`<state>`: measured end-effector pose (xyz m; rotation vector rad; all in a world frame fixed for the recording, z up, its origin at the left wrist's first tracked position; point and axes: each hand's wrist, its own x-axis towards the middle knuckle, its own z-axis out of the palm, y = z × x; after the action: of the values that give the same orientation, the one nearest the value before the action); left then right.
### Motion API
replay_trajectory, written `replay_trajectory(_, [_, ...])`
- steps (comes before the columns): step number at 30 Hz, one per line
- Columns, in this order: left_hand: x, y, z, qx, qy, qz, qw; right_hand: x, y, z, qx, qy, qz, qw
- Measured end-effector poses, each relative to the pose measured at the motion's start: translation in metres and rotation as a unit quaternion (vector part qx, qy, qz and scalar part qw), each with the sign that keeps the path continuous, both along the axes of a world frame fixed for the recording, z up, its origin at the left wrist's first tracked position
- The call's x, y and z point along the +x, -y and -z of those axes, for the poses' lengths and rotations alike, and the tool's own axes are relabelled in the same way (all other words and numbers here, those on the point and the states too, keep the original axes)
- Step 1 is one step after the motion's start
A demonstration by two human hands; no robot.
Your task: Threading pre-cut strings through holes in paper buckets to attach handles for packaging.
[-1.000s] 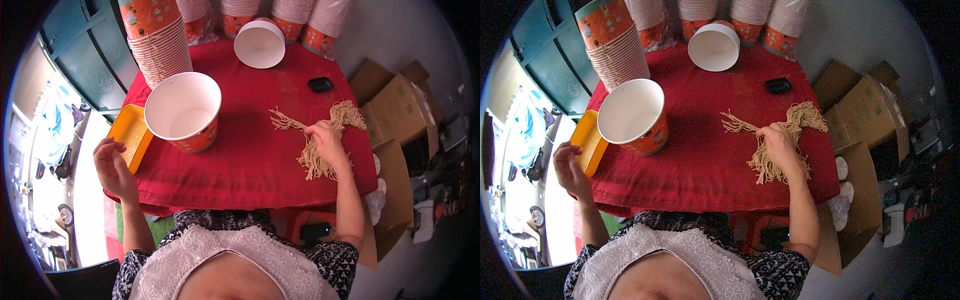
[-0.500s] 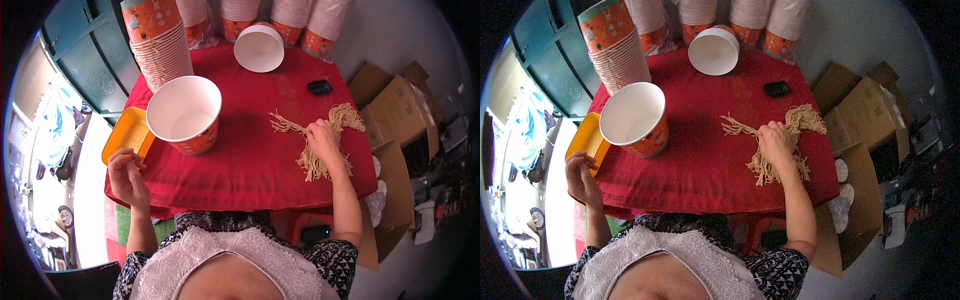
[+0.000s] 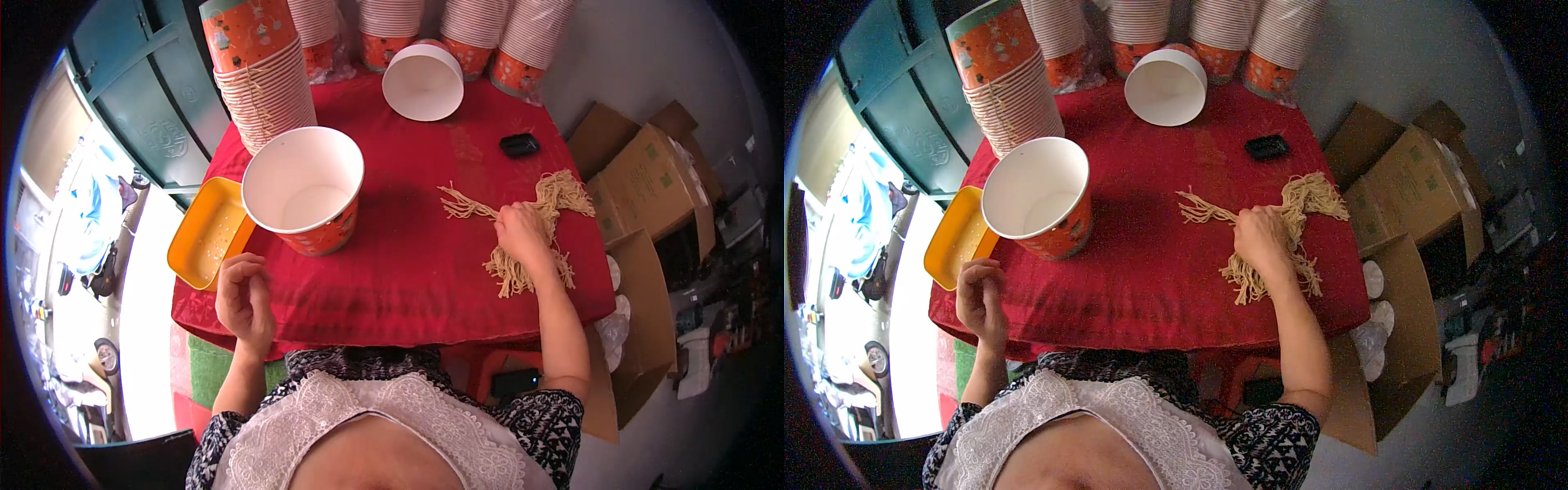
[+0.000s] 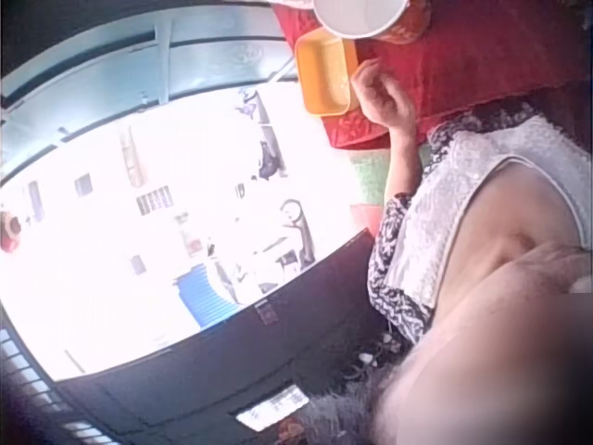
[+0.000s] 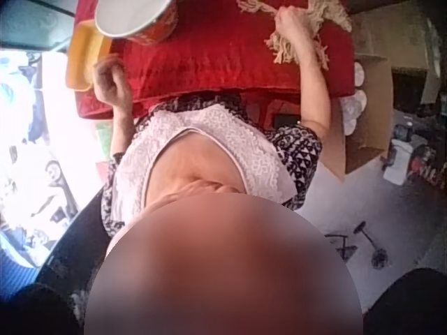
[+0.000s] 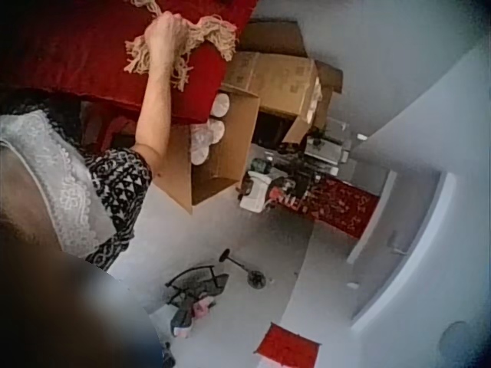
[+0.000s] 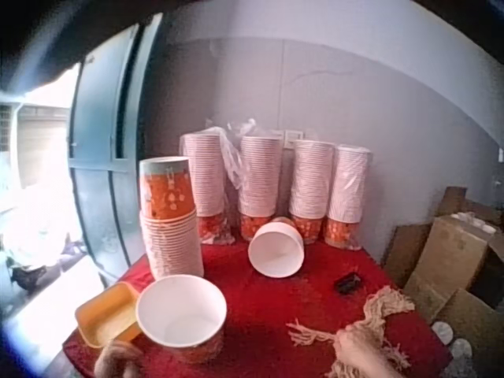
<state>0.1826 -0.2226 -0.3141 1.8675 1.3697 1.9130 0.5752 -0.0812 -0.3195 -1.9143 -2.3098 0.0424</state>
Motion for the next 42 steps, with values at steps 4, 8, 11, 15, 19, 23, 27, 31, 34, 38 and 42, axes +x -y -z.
replay_trajectory(4, [0.008,0.002,-0.002,-0.010,0.008,-0.011,1.000,-0.022,0.011,-0.005,-0.006,0.016,-0.006,1.000])
replay_trajectory(8, [0.024,0.002,-0.009,-0.098,-0.038,0.062,0.993,-0.074,0.042,-0.015,-0.090,-0.405,-0.095,0.905])
replay_trajectory(11, [0.039,-0.004,-0.015,-0.149,-0.059,0.147,0.976,-0.105,0.060,-0.014,-0.187,-0.647,-0.136,0.727])
replay_trajectory(15, [0.054,-0.006,-0.014,-0.217,-0.003,0.194,0.957,-0.128,0.074,-0.014,-0.228,-0.756,-0.131,0.600])
replay_trajectory(19, [0.060,-0.009,-0.008,-0.263,0.067,0.233,0.934,-0.138,0.082,-0.010,-0.236,-0.812,-0.115,0.521])
replay_trajectory(23, [0.065,-0.011,-0.014,-0.391,0.176,0.321,0.844,-0.145,0.087,-0.006,-0.210,-0.823,-0.100,0.517])
replay_trajectory(27, [0.076,-0.016,-0.001,-0.379,0.222,0.303,0.846,-0.150,0.089,-0.001,-0.218,-0.829,-0.113,0.503])
replay_trajectory(31, [0.068,-0.015,0.000,-0.430,0.196,0.257,0.843,-0.144,0.092,0.003,-0.186,-0.823,-0.077,0.531])
replay_trajectory(34, [0.058,-0.011,-0.002,-0.453,0.181,0.251,0.836,-0.138,0.094,0.007,-0.149,-0.804,-0.057,0.572])
replay_trajectory(38, [0.046,-0.005,0.013,-0.404,0.132,0.224,0.877,-0.130,0.096,0.010,-0.113,-0.732,-0.035,0.671])
replay_trajectory(42, [0.046,0.000,-0.003,-0.306,-0.058,0.183,0.933,-0.144,0.104,0.002,0.197,-0.363,-0.058,0.909])
